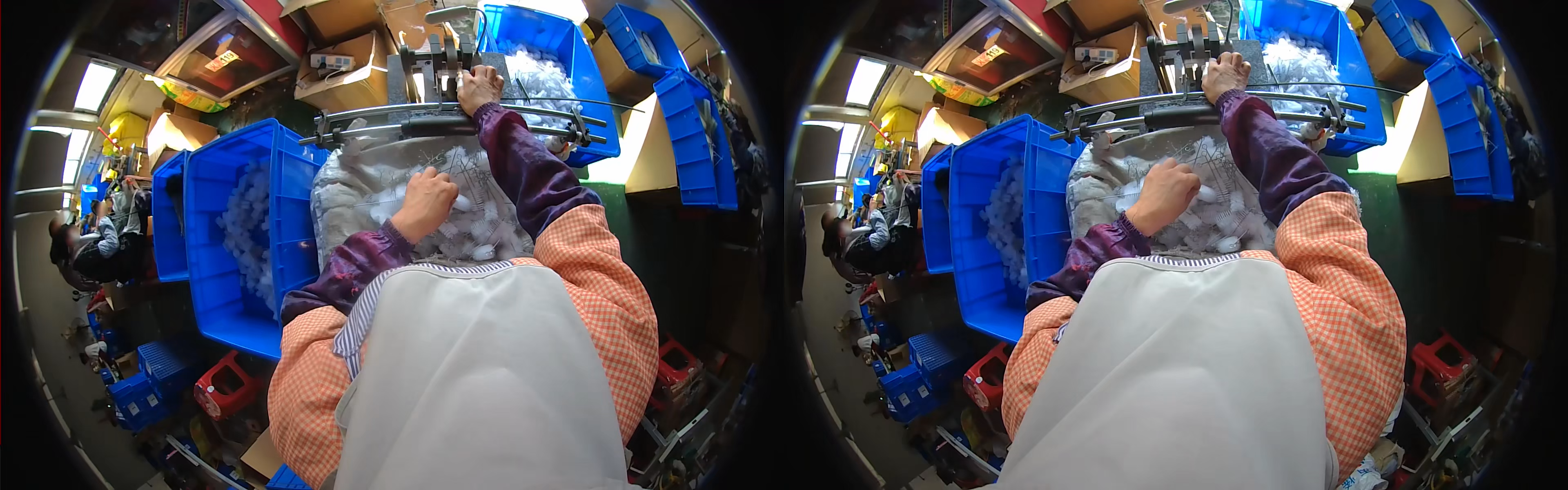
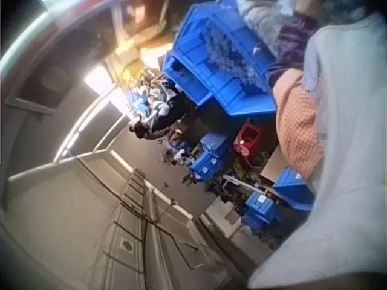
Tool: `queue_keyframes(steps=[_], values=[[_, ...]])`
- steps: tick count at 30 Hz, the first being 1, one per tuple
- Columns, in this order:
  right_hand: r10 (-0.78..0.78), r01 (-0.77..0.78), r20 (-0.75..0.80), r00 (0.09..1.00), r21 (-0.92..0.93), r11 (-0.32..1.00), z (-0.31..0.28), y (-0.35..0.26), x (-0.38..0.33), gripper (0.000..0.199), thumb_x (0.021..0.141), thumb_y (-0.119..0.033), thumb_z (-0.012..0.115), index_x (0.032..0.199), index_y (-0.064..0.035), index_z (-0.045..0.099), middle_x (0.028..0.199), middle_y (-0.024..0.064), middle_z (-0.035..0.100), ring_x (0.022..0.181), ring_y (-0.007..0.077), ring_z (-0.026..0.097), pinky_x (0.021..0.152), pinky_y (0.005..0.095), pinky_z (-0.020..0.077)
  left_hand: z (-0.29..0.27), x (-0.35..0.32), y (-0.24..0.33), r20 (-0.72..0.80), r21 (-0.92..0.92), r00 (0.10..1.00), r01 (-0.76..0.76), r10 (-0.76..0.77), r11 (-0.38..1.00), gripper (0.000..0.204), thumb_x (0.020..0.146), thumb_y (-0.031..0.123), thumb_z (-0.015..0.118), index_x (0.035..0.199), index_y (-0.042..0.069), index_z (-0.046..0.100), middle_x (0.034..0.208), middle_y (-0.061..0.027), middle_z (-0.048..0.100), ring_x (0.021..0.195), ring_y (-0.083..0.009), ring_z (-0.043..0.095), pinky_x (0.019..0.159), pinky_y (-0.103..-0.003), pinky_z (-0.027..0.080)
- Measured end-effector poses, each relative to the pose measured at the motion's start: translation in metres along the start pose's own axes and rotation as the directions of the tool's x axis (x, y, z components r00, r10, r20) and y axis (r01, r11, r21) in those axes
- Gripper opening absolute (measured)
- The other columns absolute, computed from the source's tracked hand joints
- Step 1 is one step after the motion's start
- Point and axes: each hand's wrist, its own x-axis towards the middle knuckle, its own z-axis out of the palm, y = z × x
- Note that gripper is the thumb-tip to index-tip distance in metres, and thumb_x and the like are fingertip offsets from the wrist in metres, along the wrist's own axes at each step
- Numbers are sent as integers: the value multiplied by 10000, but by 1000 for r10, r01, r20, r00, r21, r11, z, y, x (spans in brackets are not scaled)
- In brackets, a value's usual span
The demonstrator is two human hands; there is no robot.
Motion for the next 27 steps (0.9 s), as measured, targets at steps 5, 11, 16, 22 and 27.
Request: queue_keyframes(steps=[5, 11, 16, 22, 27], values=[[2, -2, 16, 1000, -10, 1000, -9, 10, 0, 304, 787, -314, 516, 1017, -142, 618, 1117, 70, 495, 1107, 249, 386, 878, 414, 292, -22, -2, -17, -69, -211, 997, 26, -41, 977, 51, 708, 144, 641, 735, 112, 671, 798, -38, 625, 796, -249, 552, 689, -344, 453], [43, -50, 86, 995, 78, 996, -8, 48, 6, 316, 798, -269, 484, 1052, -114, 588, 1132, 96, 522, 1099, 280, 482, 924, 451, 331, -41, -2, -32, -88, -473, 990, 55, -109, 879, 117, 735, 109, 656, 843, 77, 688, 760, -52, 631, 654, -161, 576, 602, -270, 466], [-31, 52, 203, 979, -97, 994, -20, 74, 35, 259, 812, -183, 458, 1040, -129, 569, 1034, 129, 610, 978, 295, 588, 830, 418, 436, -20, 4, -20, 21, -882, 986, 97, -168, 461, 134, 785, 122, 655, 879, 30, 681, 784, -34, 655, 662, -66, 569, 593, -197, 454], [271, -248, -161, 949, 146, 958, -52, 120, 48, 341, 852, -259, 490, 1132, -68, 529, 1038, 189, 603, 952, 326, 592, 785, 411, 479, -11, 13, -2, 236, -971, 955, 224, -178, -85, 157, 843, 154, 615, 972, 68, 638, 748, 20, 591, 648, -49, 516, 574, -195, 421], [-502, -65, 139, 854, 984, 164, -97, 60, -55, 410, 893, -240, 514, 1257, -60, 453, 1061, 88, 596, 993, 147, 554, 836, 289, 446, -4, 28, 4, 350, -717, 923, 153, -162, -681, 136, 848, 212, 615, 953, 124, 615, 698, 48, 545, 576, -46, 479, 480, -195, 355]])
